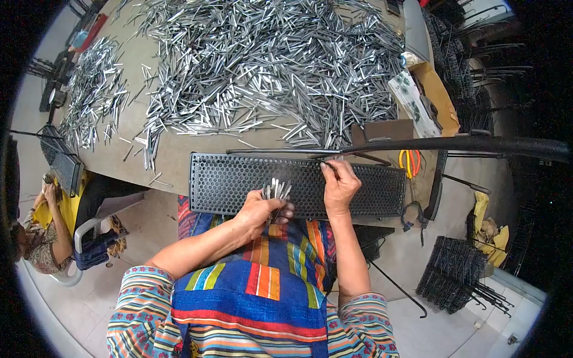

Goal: Inserting small metal pins into a perforated metal grid or mesh sheet.

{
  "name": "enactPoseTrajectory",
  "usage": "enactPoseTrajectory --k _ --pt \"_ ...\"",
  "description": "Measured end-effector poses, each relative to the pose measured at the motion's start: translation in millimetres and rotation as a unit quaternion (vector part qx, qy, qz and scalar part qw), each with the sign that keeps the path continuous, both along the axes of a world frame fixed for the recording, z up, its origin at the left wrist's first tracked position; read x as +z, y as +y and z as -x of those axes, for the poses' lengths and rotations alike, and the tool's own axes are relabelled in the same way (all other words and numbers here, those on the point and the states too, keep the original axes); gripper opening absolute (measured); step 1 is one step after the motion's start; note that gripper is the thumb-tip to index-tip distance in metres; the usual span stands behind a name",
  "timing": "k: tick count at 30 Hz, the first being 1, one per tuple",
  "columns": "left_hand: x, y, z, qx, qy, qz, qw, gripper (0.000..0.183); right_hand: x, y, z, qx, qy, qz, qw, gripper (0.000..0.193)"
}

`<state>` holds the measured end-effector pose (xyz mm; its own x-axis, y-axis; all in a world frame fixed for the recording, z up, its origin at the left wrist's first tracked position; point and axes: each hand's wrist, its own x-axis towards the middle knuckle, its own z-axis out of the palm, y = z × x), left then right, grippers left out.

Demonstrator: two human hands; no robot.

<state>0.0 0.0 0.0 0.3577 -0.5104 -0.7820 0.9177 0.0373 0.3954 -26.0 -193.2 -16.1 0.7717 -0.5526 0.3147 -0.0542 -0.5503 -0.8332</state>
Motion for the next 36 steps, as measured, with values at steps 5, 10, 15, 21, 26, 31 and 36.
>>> enactPoseTrajectory --k 5,10,15,21,26,31,36 --pt "-4 0 -1 0.021 0.001 -0.008 1.000 0.015 -3 3 -2 0.009 -0.006 0.012 1.000 0.009" --pt "-3 3 2 0.022 0.006 0.016 1.000 0.015 -15 6 0 0.021 0.027 0.093 0.995 0.010" --pt "1 8 1 0.033 0.022 0.002 0.999 0.013 -12 11 4 0.001 0.017 0.073 0.997 0.010" --pt "11 19 7 -0.003 0.022 0.041 0.999 0.016 10 25 10 0.067 0.168 -0.225 0.957 0.016" --pt "8 45 22 -0.034 0.032 0.121 0.992 0.022 29 77 24 0.304 0.218 -0.391 0.841 0.044" --pt "9 78 36 -0.066 -0.010 0.123 0.990 0.016 17 117 52 0.344 0.138 -0.466 0.803 0.052" --pt "9 89 31 0.031 0.014 0.045 0.998 0.009 21 115 52 0.207 0.241 -0.479 0.818 0.019"
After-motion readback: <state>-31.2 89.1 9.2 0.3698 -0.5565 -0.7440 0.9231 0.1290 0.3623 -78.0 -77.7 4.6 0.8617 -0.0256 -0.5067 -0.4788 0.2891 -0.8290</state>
